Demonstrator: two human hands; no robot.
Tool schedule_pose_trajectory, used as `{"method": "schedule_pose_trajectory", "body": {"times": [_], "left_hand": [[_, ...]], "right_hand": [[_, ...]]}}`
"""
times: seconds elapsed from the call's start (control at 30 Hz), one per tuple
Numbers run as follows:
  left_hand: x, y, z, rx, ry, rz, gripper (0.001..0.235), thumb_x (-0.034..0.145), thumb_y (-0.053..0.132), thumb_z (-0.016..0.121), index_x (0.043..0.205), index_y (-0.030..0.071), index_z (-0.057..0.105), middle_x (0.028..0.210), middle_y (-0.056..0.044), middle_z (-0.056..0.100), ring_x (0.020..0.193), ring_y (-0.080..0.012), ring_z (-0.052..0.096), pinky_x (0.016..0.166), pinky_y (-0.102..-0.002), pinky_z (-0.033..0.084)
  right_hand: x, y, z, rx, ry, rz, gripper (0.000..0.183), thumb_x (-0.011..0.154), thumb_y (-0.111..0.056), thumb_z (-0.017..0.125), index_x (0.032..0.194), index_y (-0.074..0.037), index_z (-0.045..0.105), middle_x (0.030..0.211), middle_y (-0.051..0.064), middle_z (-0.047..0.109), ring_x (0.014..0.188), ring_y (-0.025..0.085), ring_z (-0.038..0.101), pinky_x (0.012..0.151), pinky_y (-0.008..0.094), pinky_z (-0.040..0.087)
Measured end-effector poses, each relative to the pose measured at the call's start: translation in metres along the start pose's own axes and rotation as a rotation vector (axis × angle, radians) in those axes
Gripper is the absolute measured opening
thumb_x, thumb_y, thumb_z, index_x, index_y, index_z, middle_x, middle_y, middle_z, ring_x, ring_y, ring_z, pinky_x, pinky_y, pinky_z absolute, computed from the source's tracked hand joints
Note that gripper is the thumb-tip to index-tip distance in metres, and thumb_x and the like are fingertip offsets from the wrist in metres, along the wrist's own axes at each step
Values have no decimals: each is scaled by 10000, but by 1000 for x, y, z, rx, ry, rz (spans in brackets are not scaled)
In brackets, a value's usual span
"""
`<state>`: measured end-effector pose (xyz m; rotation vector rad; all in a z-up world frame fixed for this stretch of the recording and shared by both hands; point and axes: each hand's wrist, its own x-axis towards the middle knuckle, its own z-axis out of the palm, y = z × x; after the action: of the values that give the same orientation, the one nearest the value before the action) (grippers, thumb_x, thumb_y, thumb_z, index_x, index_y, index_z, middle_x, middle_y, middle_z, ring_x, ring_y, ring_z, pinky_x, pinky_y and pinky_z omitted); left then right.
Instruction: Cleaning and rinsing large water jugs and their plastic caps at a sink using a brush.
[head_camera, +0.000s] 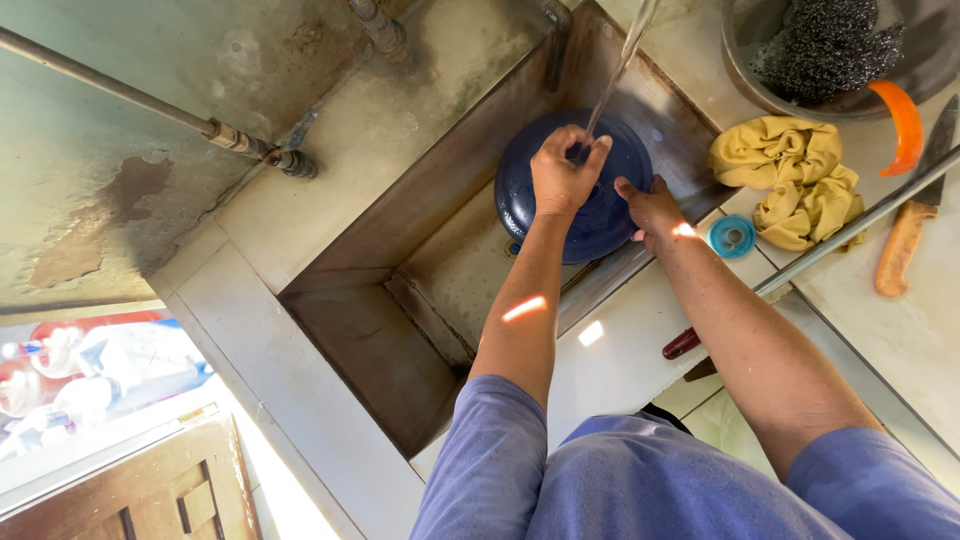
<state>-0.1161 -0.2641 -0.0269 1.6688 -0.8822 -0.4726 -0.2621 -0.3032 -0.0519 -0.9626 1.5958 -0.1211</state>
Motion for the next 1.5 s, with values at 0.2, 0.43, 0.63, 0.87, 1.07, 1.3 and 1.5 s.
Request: {"method": "schedule_pose_trajectory", "body": {"times": [0.2, 0.43, 0.63, 0.87, 1.07, 1.3, 1.5], "left_hand": [[0, -5, 3, 6, 21, 50, 226, 797, 228, 829, 756, 76, 666, 742, -29, 679, 637, -151, 655, 605, -309, 545], [-1, -2, -1, -37, 42, 115, 289, 704, 219, 892, 791, 75, 657, 819, -40, 685, 758, -205, 675, 704, -339, 564], [-41, -4, -55, -33, 136, 240, 289, 708, 77, 877, 901, 88, 662, 978, -77, 697, 967, -259, 681, 888, -358, 554], [-111, 143, -303, -391, 332, 40, 291, 799, -17, 889, 1013, 43, 703, 1010, -103, 721, 854, -142, 593, 797, -272, 491], [-176, 60, -417, -1010, 753, 354, 216, 962, 116, 781, 1060, 112, 589, 980, -79, 620, 912, -268, 652, 914, -462, 572], [-217, 110, -428, -1182, 790, 604, 202, 967, 237, 685, 1038, 80, 579, 955, -95, 624, 959, -256, 659, 999, -415, 539], [-214, 46, -424, -999, 875, 254, 161, 905, 198, 715, 1005, 144, 600, 934, -48, 656, 940, -270, 654, 964, -439, 536]], "right_hand": [[-2, -1, 0, 23, -6, 12, 1030, 932, -532, 665, 1654, -121, 56, 1654, 159, 336, 1438, 338, 456, 994, 502, 496], [14, 8, 0, 15, 11, -9, 1007, 956, -526, 684, 1643, -120, 71, 1618, 156, 350, 1364, 334, 487, 917, 491, 534], [-10, 12, 9, -37, -9, -219, 681, 941, -389, 727, 1515, -103, 496, 1271, 91, 699, 985, 235, 658, 671, 396, 498], [-123, -20, -24, 263, -252, -1024, 627, 1057, -422, 794, 1516, -45, 595, 1422, 107, 644, 1294, 167, 609, 1151, 338, 488], [-158, -32, 30, 340, -368, -754, 702, 872, -596, 745, 1335, -81, 633, 1219, 93, 710, 1110, 159, 671, 996, 327, 552], [-86, -49, 17, 249, 2, -1201, 566, 1115, -498, 651, 986, 27, 486, 944, 95, 465, 862, 171, 434, 810, 340, 378], [-202, -55, 34, 272, -204, -1051, 386, 1010, -524, 624, 1010, -143, 686, 981, -86, 664, 919, 40, 579, 862, 257, 505]]}}
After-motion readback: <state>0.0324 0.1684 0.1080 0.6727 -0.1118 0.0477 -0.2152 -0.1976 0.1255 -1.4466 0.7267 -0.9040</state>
